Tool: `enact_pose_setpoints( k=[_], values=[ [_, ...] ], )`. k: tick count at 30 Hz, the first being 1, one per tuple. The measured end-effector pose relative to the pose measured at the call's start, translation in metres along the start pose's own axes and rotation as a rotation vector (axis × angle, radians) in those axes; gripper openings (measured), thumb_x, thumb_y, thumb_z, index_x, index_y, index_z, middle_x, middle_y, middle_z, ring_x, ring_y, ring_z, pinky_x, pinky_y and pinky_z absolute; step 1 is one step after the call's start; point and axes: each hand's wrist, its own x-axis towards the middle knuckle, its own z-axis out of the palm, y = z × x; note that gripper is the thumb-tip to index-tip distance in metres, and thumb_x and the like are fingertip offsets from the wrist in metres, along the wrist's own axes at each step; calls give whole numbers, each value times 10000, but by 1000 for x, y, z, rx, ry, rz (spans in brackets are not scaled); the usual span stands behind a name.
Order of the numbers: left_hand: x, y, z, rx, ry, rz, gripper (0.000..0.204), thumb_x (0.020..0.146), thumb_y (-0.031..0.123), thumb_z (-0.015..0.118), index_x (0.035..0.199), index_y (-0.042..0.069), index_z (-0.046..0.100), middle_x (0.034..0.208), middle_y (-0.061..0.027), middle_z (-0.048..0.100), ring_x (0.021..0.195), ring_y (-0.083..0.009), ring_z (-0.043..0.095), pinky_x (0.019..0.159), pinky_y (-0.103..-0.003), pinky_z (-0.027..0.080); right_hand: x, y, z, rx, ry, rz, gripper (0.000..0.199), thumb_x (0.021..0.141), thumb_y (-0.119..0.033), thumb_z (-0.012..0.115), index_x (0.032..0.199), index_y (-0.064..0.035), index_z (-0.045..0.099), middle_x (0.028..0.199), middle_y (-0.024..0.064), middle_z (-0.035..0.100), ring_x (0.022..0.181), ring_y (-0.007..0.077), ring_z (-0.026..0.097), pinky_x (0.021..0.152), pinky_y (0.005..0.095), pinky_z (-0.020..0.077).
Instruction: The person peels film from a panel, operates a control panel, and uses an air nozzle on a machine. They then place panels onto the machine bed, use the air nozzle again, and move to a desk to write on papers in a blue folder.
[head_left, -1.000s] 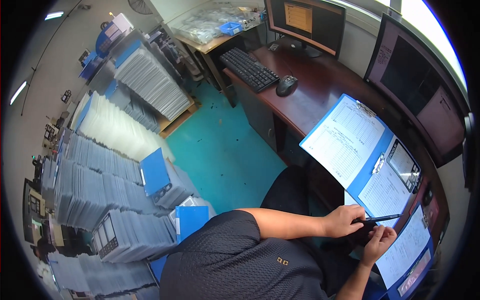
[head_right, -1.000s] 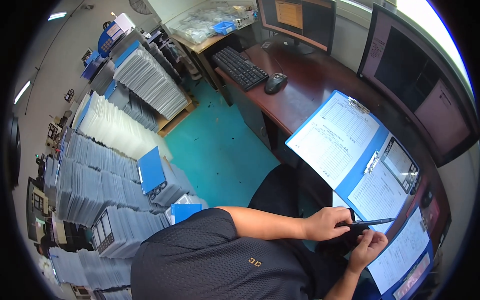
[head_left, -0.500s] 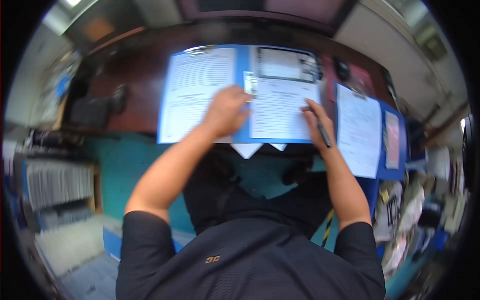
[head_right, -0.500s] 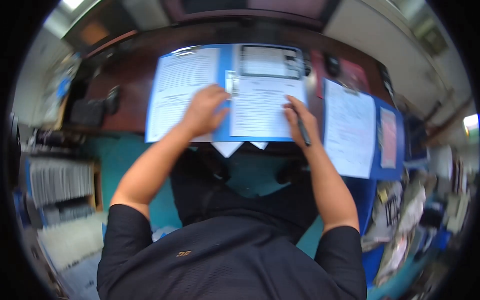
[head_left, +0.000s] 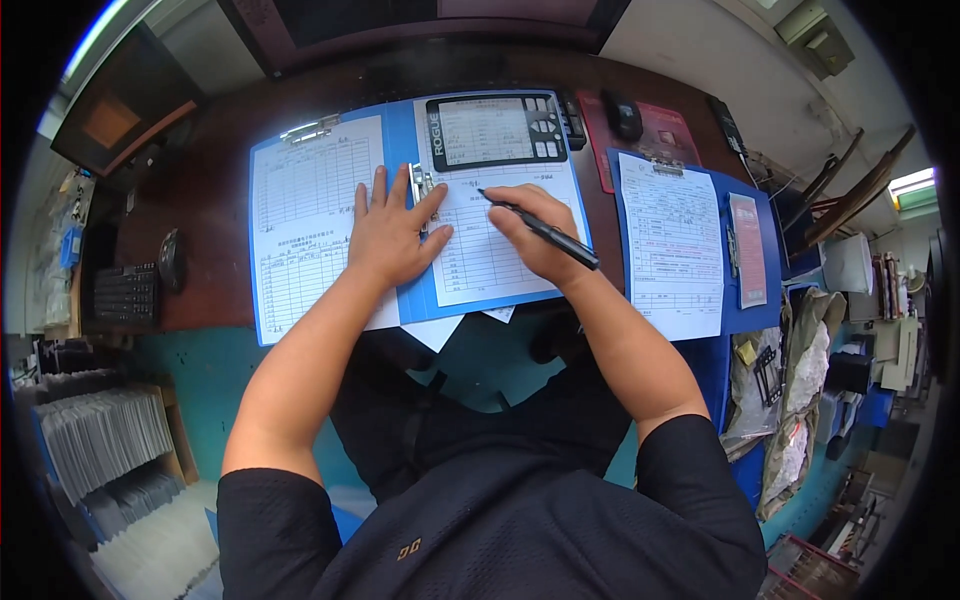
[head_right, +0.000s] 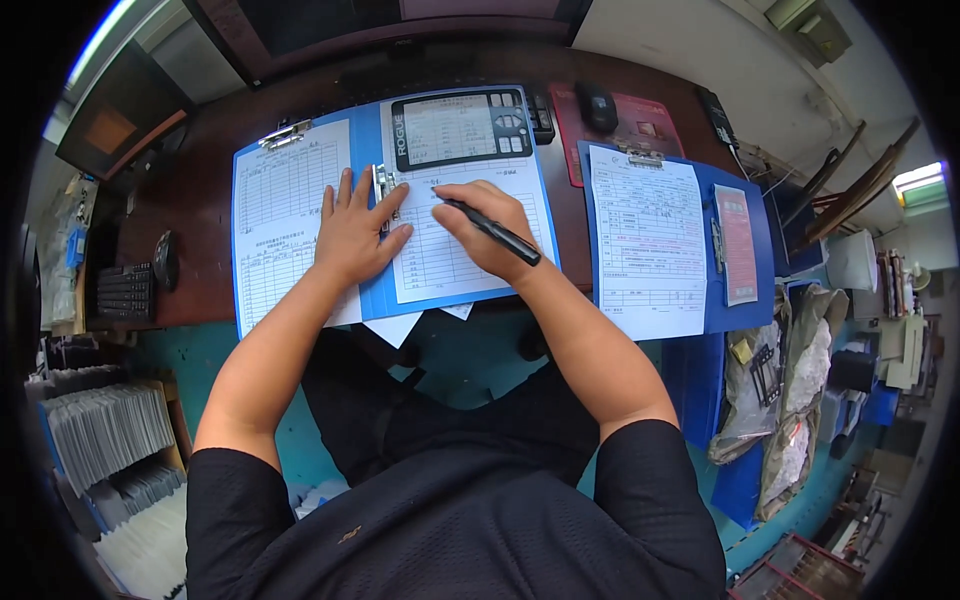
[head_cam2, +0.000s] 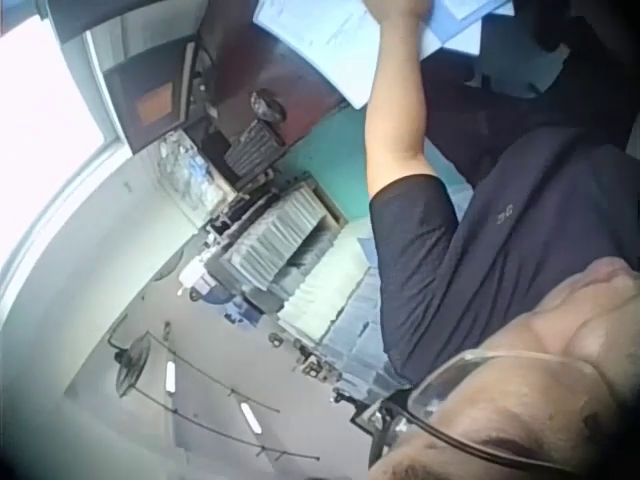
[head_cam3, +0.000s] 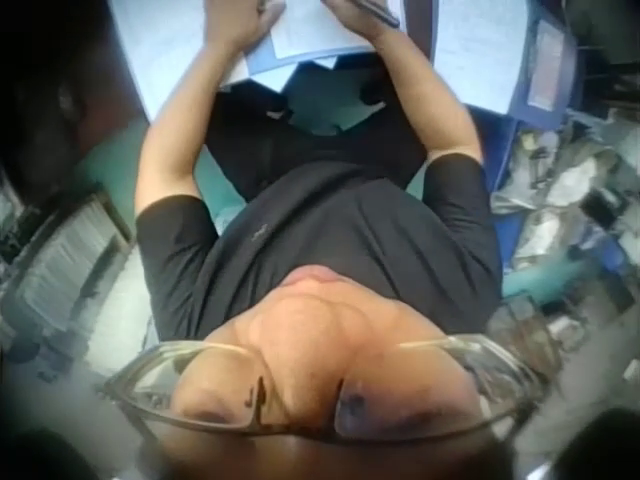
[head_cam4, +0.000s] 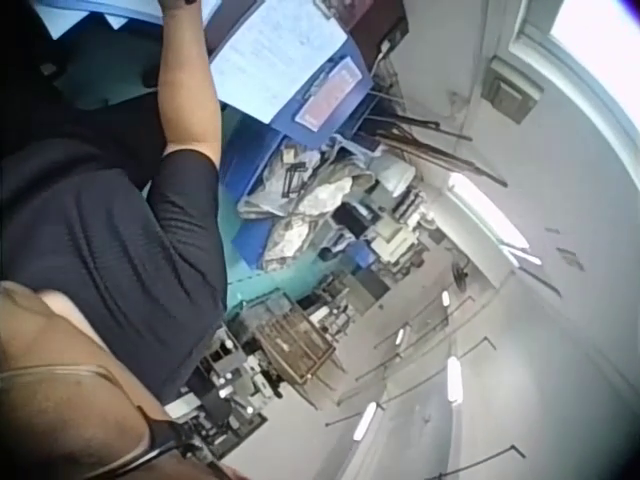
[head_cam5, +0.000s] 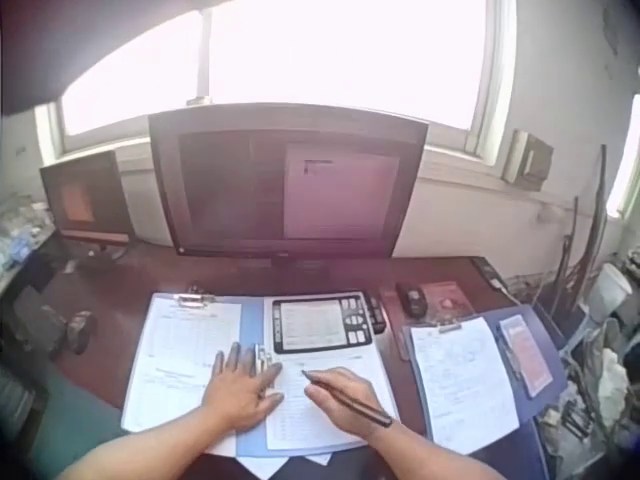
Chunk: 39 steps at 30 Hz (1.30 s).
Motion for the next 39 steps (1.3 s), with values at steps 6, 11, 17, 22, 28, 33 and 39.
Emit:
enact_pose_setpoints(
  k=[6,11,17,22,28,33,39],
  values=[
    [-1,-4,0,-25,22,1,568,965,590,496,1494,385,499,1652,-180,281,1545,-441,158,1238,-596,88,4,17,27,68,-8,235,229,867,-177,749,1010,-2,712,892,138,742,818,225,731,753,312,570],
    [1,-4,2,-17,45,13,569,969,597,481,1495,380,500,1646,-180,296,1542,-443,173,1235,-603,90,-1,19,27,-10,-56,299,227,864,-189,773,970,3,712,843,102,727,747,133,667,692,272,529],
    [1,-4,4,-18,58,29,563,970,591,480,1490,375,507,1635,-195,310,1534,-459,181,1231,-609,92,2,21,36,40,33,249,185,861,-178,757,925,-6,736,785,111,730,699,146,690,668,280,549],
    [0,-5,4,-21,64,30,562,967,587,489,1485,371,516,1633,-203,312,1531,-468,186,1229,-610,95,3,18,36,55,14,285,187,874,-183,745,927,-4,740,785,109,731,692,133,682,656,277,544],
    [0,-3,3,-17,62,25,565,965,592,490,1486,374,515,1634,-197,315,1534,-459,185,1229,-613,95,2,21,35,44,21,261,166,879,-153,754,923,7,743,769,87,718,679,115,652,636,255,521],
    [0,-3,2,-15,46,22,570,965,601,484,1489,381,510,1639,-188,308,1538,-451,181,1232,-609,91,2,23,35,33,50,260,163,877,-146,748,918,11,741,769,90,718,675,121,657,635,256,526],
    [1,-2,0,-10,27,14,571,966,606,479,1491,384,507,1643,-183,302,1539,-447,179,1234,-605,88,1,23,35,12,21,254,158,877,-142,739,913,12,742,776,93,724,675,124,658,631,259,527]
  ],
)
